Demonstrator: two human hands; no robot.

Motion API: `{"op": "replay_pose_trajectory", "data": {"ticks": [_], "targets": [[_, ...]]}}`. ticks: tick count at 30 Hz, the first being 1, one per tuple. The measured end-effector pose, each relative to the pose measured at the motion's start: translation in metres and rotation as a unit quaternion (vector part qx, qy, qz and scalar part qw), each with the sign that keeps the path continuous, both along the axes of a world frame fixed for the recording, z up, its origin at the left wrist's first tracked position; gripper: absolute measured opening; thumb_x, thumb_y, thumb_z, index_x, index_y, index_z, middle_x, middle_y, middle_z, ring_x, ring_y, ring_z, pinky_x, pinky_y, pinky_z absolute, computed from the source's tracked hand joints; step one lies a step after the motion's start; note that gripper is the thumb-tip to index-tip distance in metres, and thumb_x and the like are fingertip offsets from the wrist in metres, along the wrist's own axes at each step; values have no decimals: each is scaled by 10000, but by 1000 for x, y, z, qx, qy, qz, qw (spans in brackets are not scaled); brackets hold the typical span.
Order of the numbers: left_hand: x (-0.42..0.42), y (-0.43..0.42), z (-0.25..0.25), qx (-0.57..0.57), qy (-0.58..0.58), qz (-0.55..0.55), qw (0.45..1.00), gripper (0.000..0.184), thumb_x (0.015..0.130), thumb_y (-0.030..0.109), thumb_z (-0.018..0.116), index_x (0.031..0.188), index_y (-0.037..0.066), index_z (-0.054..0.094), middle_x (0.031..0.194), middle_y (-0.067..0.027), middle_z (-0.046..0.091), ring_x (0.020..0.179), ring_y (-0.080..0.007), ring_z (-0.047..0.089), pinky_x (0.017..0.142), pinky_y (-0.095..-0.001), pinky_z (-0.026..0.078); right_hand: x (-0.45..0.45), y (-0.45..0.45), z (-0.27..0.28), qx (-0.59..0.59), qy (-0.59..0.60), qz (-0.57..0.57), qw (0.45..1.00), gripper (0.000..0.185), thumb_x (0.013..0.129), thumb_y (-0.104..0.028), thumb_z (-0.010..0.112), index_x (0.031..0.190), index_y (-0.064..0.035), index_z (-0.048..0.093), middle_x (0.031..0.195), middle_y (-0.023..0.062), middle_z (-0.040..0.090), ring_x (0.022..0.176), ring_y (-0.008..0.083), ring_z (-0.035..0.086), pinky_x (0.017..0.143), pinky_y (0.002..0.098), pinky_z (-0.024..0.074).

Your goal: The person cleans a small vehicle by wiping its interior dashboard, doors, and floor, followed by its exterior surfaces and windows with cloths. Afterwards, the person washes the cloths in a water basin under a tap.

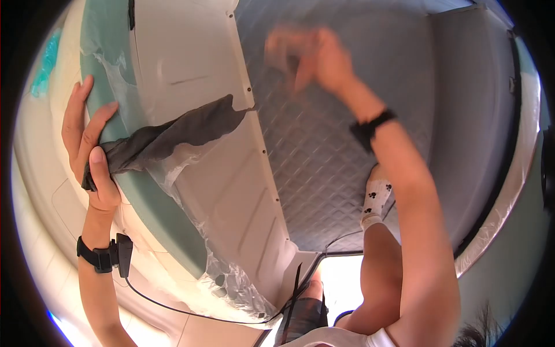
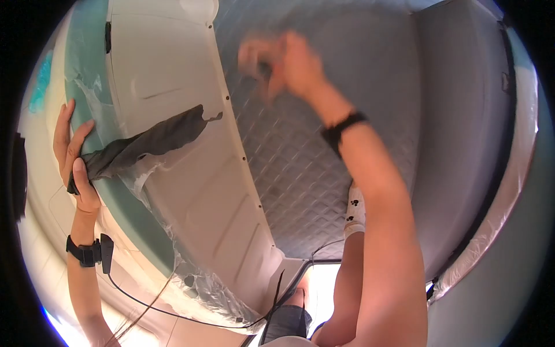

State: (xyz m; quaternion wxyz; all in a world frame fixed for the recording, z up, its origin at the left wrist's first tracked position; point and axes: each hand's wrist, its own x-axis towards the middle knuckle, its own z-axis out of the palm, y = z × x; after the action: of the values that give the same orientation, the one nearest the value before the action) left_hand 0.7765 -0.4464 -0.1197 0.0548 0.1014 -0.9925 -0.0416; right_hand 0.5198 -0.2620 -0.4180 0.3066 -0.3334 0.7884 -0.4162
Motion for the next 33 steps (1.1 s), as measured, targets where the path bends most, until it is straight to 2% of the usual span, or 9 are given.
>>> {"op": "replay_pose_trajectory", "data": {"ticks": [4, 6, 11, 14, 16, 20, 24, 29, 33], "targets": [[1, -2, 0, -11, 4, -12, 1000, 496, 962, 299, 299, 1094, -12, 661, 1409, -225, 460, 1362, -363, 357, 1134, -459, 238, -7, -43, -49, 77, 386, 8, 919, 582, 791, -51, 549, 1366, -103, 474, 1341, 242, 454, 1324, 449, 323, 1085, 418, 323], [3, -1, 2, -23, -12, -8, 1000, 500, 964, 302, 295, 1098, -11, 661, 1408, -226, 460, 1362, -363, 356, 1133, -460, 240, 49, -36, -61, 70, 176, 113, 975, 359, 869, -153, 563, 1211, -47, 535, 1255, 130, 537, 1166, 337, 515, 961, 457, 424], [2, 1, 1, -11, 9, -8, 1000, 499, 961, 308, 299, 1097, -2, 665, 1405, -221, 470, 1356, -367, 364, 1129, -454, 241, 196, 88, -7, -173, -92, 203, 959, 397, 945, -195, 507, 1302, -34, 441, 1252, 194, 501, 1184, 351, 469, 996, 452, 379], [3, 4, 2, -12, 8, 10, 1000, 499, 957, 312, 300, 1095, 7, 669, 1394, -224, 482, 1348, -371, 375, 1128, -452, 242, 230, 181, -12, -103, -165, 375, 906, 519, 923, -257, 543, 1368, -31, 401, 1237, 178, 520, 1173, 289, 493, 972, 460, 401], [4, 6, 1, -4, 7, 14, 1000, 504, 959, 317, 293, 1097, 13, 671, 1384, -228, 491, 1344, -376, 379, 1126, -457, 244, 206, 146, -14, 137, -99, 662, 730, 585, 842, -322, 629, 1373, -133, 470, 1402, 208, 411, 1301, 320, 407, 1046, 443, 358], [5, 1, 0, 3, -10, 26, 1000, 579, 988, 422, 249, 1155, 35, 647, 1443, -206, 432, 1380, -367, 333, 1144, -477, 216, 109, 44, -25, -81, 87, 284, 951, 346, 860, -257, 551, 1185, -169, 630, 1229, 183, 538, 1195, 390, 478, 961, 489, 449], [6, -1, -2, -12, -20, 16, 1000, 611, 980, 437, 217, 1167, 36, 639, 1456, -199, 416, 1383, -352, 329, 1145, -469, 209, 25, -57, -25, 53, 187, 92, 977, 411, 834, -128, 549, 1242, -78, 548, 1253, 200, 506, 1192, 373, 487, 951, 446, 472], [4, -4, -1, -23, -25, 11, 999, 635, 970, 452, 196, 1187, 45, 633, 1463, -182, 415, 1384, -333, 329, 1150, -449, 199, 132, 82, -41, -9, 172, 338, 925, 541, 765, -1, 553, 1298, 26, 458, 1355, 298, 390, 1256, 467, 385, 1046, 472, 352], [-3, 2, -3, -19, -11, 24, 999, 641, 980, 470, 209, 1171, 39, 644, 1452, -179, 431, 1379, -332, 333, 1151, -444, 192, 208, 214, -28, 94, 46, 564, 819, 386, 837, -231, 636, 1184, -61, 653, 1419, 171, 433, 1297, 264, 441, 1062, 385, 354]]}}
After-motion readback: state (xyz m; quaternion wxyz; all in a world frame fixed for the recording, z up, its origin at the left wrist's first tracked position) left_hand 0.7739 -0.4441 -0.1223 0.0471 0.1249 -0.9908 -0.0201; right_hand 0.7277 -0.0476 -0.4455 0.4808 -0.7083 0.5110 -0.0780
